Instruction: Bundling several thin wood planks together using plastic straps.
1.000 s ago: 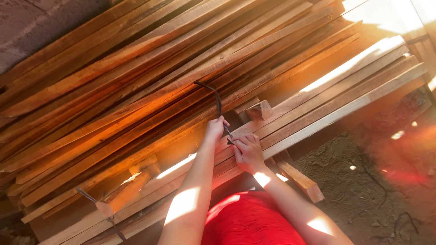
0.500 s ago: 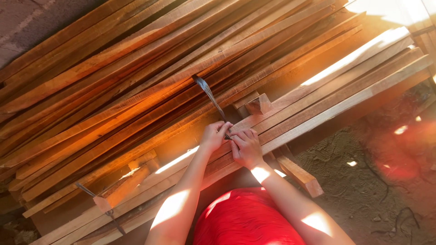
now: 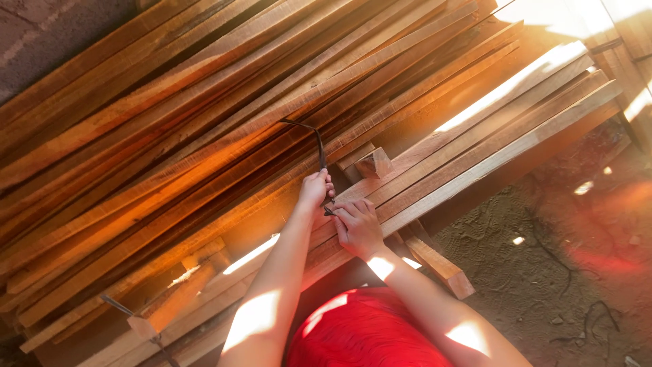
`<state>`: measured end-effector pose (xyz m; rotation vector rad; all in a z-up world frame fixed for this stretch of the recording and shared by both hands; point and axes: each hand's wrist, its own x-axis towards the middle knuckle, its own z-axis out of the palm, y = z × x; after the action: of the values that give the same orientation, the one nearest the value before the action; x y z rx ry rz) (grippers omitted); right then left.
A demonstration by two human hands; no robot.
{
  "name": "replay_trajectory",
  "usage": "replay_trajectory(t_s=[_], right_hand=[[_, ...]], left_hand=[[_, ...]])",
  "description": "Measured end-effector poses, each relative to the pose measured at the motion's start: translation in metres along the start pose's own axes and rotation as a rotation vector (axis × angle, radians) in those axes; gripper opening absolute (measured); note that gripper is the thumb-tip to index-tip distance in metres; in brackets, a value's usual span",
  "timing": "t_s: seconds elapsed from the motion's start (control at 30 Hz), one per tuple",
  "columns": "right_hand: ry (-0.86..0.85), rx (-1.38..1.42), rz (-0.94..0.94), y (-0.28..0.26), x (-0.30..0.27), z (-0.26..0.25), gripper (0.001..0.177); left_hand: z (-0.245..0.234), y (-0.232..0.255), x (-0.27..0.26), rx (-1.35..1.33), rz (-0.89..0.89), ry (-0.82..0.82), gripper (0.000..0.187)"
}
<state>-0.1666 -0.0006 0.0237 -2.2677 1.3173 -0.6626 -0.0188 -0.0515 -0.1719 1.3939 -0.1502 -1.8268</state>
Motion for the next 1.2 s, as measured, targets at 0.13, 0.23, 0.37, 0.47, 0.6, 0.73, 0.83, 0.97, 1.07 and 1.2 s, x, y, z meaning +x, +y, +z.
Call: replay_trajectory(t_s=[0.13, 0.23, 0.37, 0.47, 0.6, 0.73, 0.83, 0.97, 1.07, 1.2], right_hand=[[0.029, 0.030, 0.117, 0.000, 0.006, 0.019, 0.008], [0.030, 0.066, 0.216, -0.005, 0.013, 0.013, 0.004], [-0.023, 0.139, 0.153, -0.001, 0.013, -0.004, 0.008], [-0.067, 0.139, 0.100, 0.004, 0.001, -0.008, 0.013], [-0.071, 0.055, -0.043, 0.007, -0.005, -0.002, 0.015], [-0.081, 0.027, -0.055, 0.004, -0.001, -0.003, 0.015], [-0.099, 0.007, -0.028, 0.003, -0.002, -0.003, 0.011], [-0.092, -0.012, -0.030, -0.001, 0.002, -0.004, 0.010], [-0.071, 0.008, -0.023, 0.000, 0.003, -0.005, 0.010], [-0.004, 0.136, 0.119, 0.010, -0.005, 0.011, 0.006]], left_hand=[[-0.010, -0.001, 0.018, -0.192, -0.206, 0.068, 0.028], [-0.015, -0.001, 0.022, -0.287, -0.324, 0.136, 0.021], [-0.024, -0.007, 0.034, -0.333, -0.295, 0.179, 0.019], [-0.026, -0.018, 0.029, -0.349, -0.282, 0.209, 0.015], [-0.023, -0.017, 0.018, -0.322, -0.224, 0.244, 0.013], [-0.017, 0.004, -0.006, -0.218, -0.248, 0.237, 0.019], [-0.013, 0.027, -0.045, 0.242, -0.135, 0.146, 0.032], [-0.011, 0.037, -0.078, 0.690, -0.094, -0.134, 0.042], [-0.011, 0.033, -0.073, 0.651, -0.107, -0.257, 0.043], [-0.035, -0.001, -0.043, 0.708, -0.040, -0.345, 0.056]])
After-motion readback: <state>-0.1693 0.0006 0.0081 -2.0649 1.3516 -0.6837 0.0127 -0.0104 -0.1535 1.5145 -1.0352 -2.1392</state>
